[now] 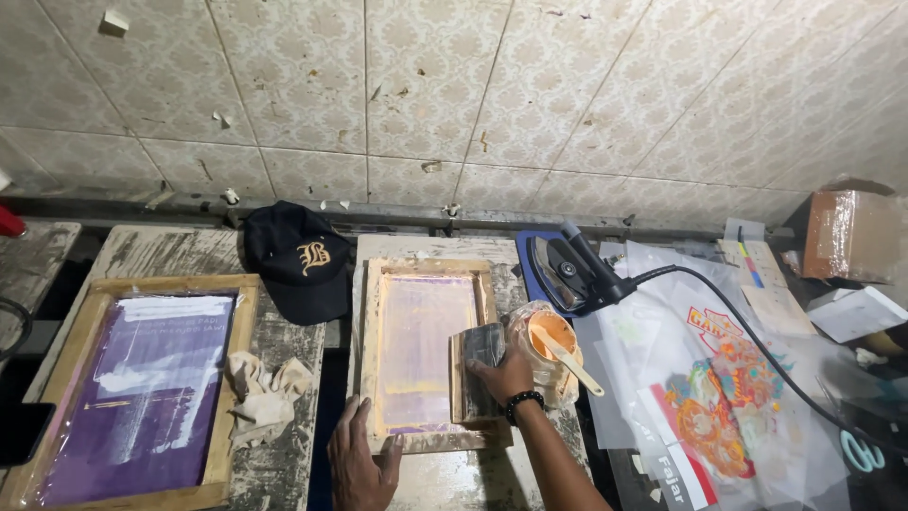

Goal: The person uses a squeegee to spread orange ink across a screen printing frame. They repeatedly pull the squeegee from the top to the bottom of the frame to ensure even coverage of the ink on the mesh.

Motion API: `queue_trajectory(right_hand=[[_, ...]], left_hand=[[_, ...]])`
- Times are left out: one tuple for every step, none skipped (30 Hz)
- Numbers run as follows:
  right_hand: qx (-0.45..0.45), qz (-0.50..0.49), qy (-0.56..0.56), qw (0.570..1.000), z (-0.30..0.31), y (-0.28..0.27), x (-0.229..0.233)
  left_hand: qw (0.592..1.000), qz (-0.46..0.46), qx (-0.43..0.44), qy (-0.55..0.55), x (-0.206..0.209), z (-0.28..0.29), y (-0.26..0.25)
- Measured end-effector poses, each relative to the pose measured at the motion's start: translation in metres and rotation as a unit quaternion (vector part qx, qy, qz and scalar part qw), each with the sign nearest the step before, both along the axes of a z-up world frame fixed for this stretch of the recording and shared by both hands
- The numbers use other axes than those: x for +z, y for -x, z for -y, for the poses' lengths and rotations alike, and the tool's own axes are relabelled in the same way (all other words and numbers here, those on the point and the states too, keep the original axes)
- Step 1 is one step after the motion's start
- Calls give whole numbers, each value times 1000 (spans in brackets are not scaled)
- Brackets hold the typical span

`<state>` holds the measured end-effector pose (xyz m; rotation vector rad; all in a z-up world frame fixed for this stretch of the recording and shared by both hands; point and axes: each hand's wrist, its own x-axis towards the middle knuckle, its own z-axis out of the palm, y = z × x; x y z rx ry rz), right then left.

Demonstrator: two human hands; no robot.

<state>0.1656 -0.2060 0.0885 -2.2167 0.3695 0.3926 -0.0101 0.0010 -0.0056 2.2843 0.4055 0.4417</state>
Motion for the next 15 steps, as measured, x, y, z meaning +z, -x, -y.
queue_trajectory(right_hand=[[3,-8,33,999,2,-1,-6],[7,-15,66,998,4,-1,-12],[4,-15,66,998,3,3,-4],[1,-16,56,998,1,7,5],[-1,-18,46,999,-1,10,14],[-3,-16,46,999,1,12,10],[-4,-15,76,997,3,13,6],[-5,-14,105,994,5,14,3],[-5,-14,104,994,5,16,4],[3,-21,130,991,6,18,6],[12,-27,156,987,6,18,8],[11,-26,155,988,9,21,10],[2,-11,139,990,10,22,13],[-7,3,123,992,11,24,16],[-7,-1,124,992,11,32,24]], left_hand=[[1000,23,7,1,-2,1,0],[999,46,13,3,-4,1,0],[999,47,11,3,1,1,0],[997,66,17,44,6,1,1],[992,85,24,87,11,1,0],[992,86,22,87,13,1,0],[987,65,26,142,14,0,-1],[979,44,30,196,16,0,-2],[979,44,29,195,15,-4,-5],[991,1,19,135,14,-7,-8],[996,-42,9,73,13,-10,-13],[997,-41,8,72,6,-11,-18],[998,-42,9,54,-1,-15,-24],[998,-43,10,36,-7,-18,-31],[998,-47,8,38,-5,-20,-33]])
